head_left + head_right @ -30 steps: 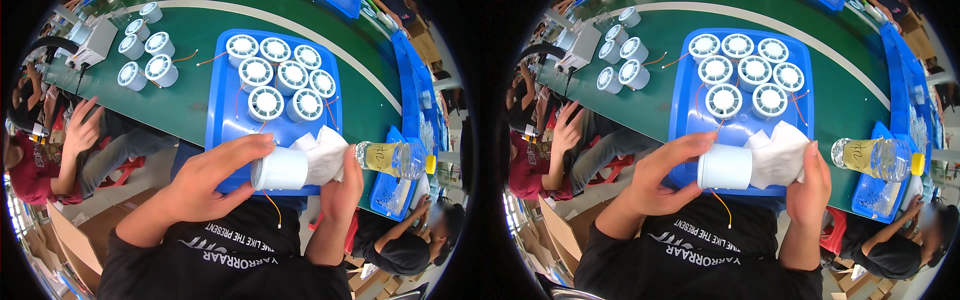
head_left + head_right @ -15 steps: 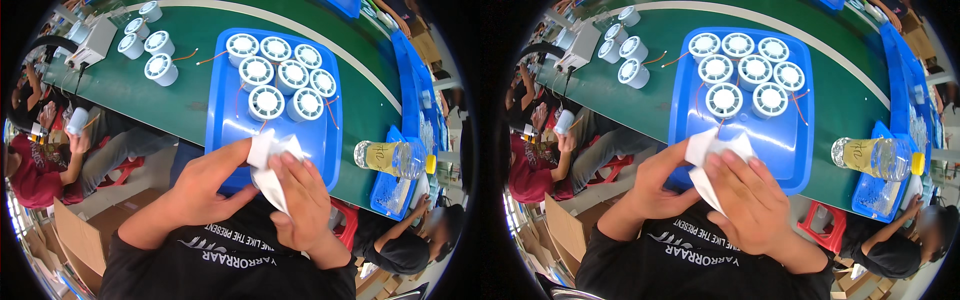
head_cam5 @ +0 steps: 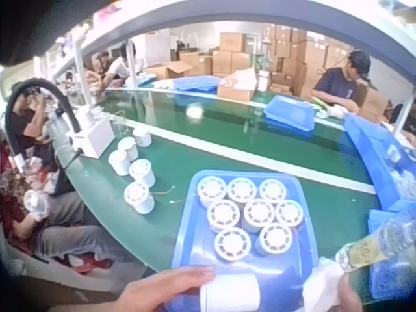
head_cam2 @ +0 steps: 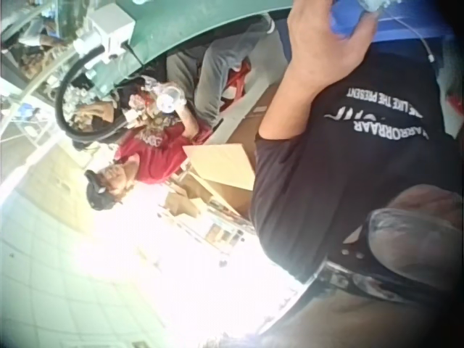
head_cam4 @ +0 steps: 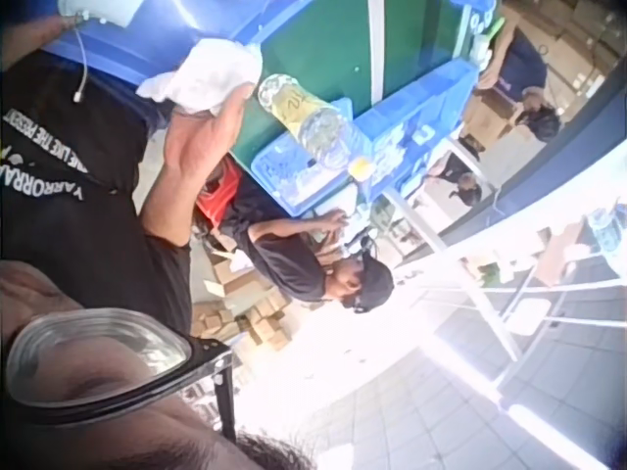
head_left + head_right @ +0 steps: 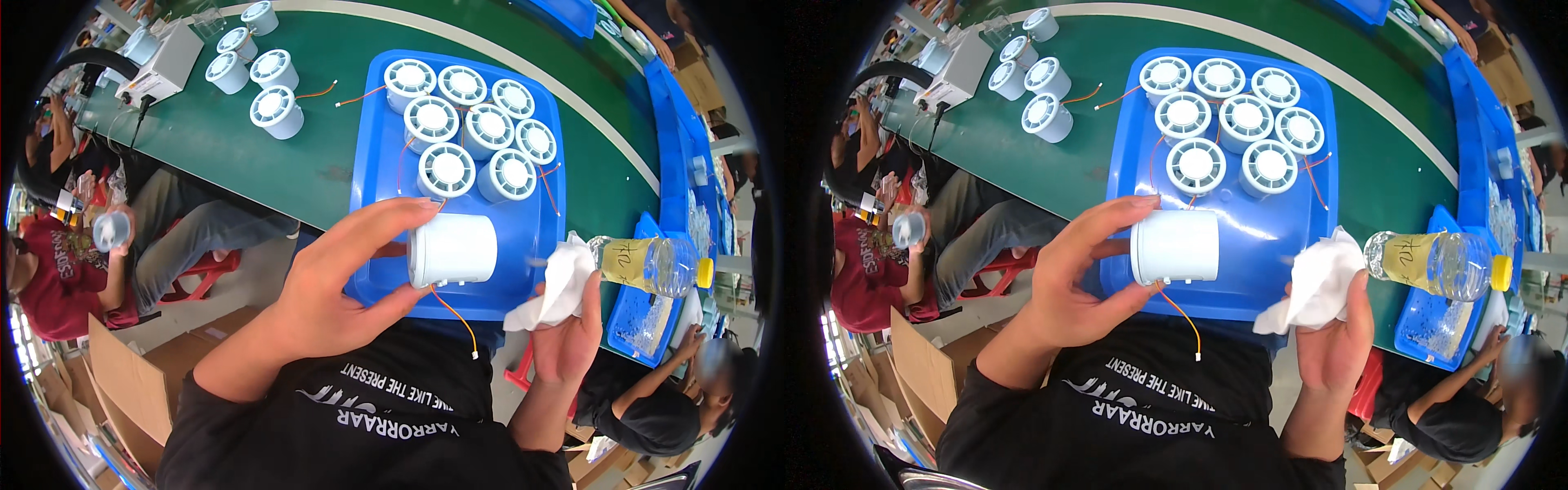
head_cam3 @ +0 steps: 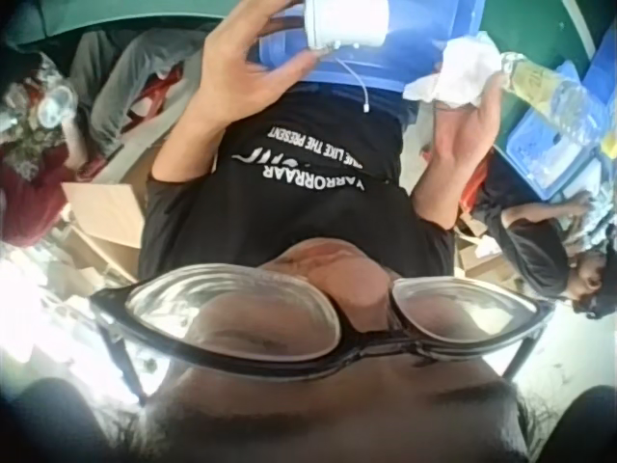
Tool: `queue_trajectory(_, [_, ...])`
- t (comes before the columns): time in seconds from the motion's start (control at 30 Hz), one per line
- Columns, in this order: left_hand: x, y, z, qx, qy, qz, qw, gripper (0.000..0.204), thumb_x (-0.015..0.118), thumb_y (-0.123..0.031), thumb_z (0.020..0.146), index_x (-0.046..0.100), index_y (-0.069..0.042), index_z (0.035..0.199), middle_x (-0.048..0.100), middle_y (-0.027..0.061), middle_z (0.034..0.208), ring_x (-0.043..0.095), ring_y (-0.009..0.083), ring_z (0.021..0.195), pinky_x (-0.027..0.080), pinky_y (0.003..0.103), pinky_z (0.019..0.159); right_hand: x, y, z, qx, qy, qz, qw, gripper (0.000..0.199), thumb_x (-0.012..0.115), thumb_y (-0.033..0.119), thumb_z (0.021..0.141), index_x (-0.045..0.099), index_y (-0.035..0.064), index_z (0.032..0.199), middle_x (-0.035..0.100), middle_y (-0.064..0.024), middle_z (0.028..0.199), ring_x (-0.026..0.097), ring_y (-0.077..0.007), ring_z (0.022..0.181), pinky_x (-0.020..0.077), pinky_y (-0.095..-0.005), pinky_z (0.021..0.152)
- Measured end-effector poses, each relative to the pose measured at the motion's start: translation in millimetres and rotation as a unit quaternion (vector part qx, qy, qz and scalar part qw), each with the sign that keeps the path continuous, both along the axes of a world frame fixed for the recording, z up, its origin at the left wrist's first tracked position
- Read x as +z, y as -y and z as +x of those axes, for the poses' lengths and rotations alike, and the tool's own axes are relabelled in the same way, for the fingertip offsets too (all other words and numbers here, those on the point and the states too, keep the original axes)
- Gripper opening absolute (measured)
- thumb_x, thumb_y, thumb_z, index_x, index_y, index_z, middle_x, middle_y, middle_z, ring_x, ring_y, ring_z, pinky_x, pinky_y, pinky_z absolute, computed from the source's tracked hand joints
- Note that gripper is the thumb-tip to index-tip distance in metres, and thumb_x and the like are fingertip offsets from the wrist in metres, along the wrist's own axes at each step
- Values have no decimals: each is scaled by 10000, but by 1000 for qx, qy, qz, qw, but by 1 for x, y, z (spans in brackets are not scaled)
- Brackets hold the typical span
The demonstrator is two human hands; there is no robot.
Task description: Clean small electronic components with a damp cloth and organize them in a tray.
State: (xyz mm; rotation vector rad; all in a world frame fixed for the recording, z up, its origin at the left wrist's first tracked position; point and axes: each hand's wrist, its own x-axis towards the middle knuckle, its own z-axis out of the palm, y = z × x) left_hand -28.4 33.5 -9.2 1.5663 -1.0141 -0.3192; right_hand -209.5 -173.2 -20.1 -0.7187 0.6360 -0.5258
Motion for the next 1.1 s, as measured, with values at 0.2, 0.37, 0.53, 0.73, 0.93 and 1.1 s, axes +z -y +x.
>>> queue_trajectory(0.2, [-6,-5,-3,-91,-442,-120,884,617,742,69,838,439,-34,1366,601,141,1299,626,223,1180,542,355,938,8,0,0,26,-134,-220,966,546,376,378,1095,532,-102,1304,669,-199,1202,675,-254,1069,512,-372,954])
queue_trajectory(0.37, [-8,8,-15,-50,-390,-110,913,629,787,37,813,425,-41,1320,554,126,1270,612,232,1186,554,361,906,25,-1,10,60,-192,-409,890,581,331,378,1099,530,-138,1279,704,-219,1095,707,-270,935,541,-354,850])
queue_trajectory(0.53, [-21,14,-17,23,-68,-114,991,620,833,20,750,504,-32,1272,590,142,1247,629,233,1141,562,340,881,37,-16,17,55,-21,-485,873,560,376,388,1087,502,-77,1372,580,-193,1330,567,-291,1242,423,-426,1053])
queue_trajectory(0.73, [-6,8,-9,39,138,-33,989,587,869,-17,664,599,-3,1185,633,186,1197,676,309,1016,563,356,842,17,-11,51,102,-74,-741,659,440,535,347,1004,648,22,1278,633,-184,1301,562,-409,1244,397,-491,1069])
queue_trajectory(0.93, [-18,6,-15,29,-43,-76,996,595,867,-2,712,565,7,1224,603,171,1208,670,241,1068,593,338,875,0,7,21,42,-117,-329,936,506,434,369,1084,588,-74,1272,693,-116,1114,674,-184,993,515,-316,882])
queue_trajectory(1.1, [-26,5,-12,8,-79,-82,993,629,866,-5,721,532,1,1253,580,155,1213,663,238,1085,591,348,881,1,3,20,-25,-104,-221,969,548,389,381,1093,554,-101,1294,651,-163,1217,639,-236,1119,478,-337,978])
